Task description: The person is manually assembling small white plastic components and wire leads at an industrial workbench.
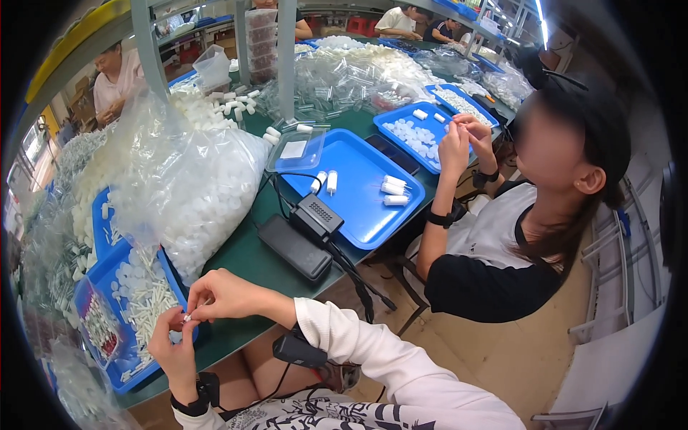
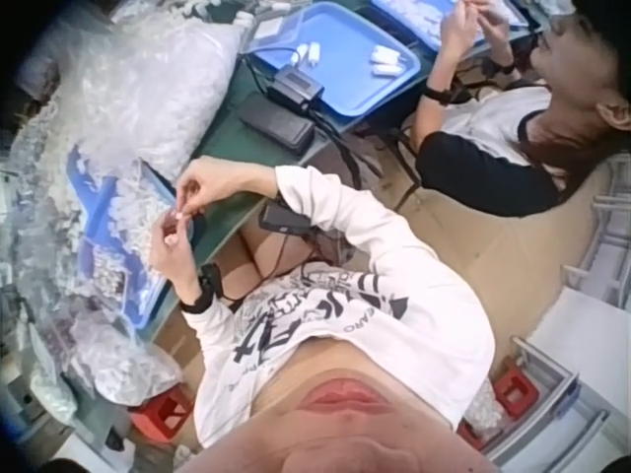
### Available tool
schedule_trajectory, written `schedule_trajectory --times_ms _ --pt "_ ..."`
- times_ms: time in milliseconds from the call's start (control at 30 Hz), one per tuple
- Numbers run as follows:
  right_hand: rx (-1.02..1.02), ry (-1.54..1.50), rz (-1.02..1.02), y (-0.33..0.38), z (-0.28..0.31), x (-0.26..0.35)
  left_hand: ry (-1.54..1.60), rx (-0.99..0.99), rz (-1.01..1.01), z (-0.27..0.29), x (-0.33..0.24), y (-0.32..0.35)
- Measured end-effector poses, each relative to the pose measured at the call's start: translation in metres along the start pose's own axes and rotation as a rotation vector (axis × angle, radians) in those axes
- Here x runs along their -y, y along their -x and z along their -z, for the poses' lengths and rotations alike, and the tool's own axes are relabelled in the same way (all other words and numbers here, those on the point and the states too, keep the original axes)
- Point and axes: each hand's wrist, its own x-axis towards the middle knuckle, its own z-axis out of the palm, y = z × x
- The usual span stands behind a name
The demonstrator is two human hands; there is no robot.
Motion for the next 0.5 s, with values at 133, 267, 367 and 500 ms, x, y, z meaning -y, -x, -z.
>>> schedule_trajectory --times_ms 133,267,367,500 --pt "-0.032 0.124 0.007 0.000 -0.003 -0.002 -0.035 0.095 0.022 0.007 -0.001 0.000" --pt "-0.072 0.114 -0.020 0.000 -0.005 -0.005 -0.059 0.070 -0.071 0.020 -0.014 -0.006" --pt "-0.095 0.162 -0.037 0.003 -0.005 -0.004 0.343 0.162 -0.031 0.044 -0.033 -0.005" --pt "-0.070 0.148 -0.028 -0.005 -0.018 0.005 1.313 0.344 -0.155 0.088 -0.100 -0.007"
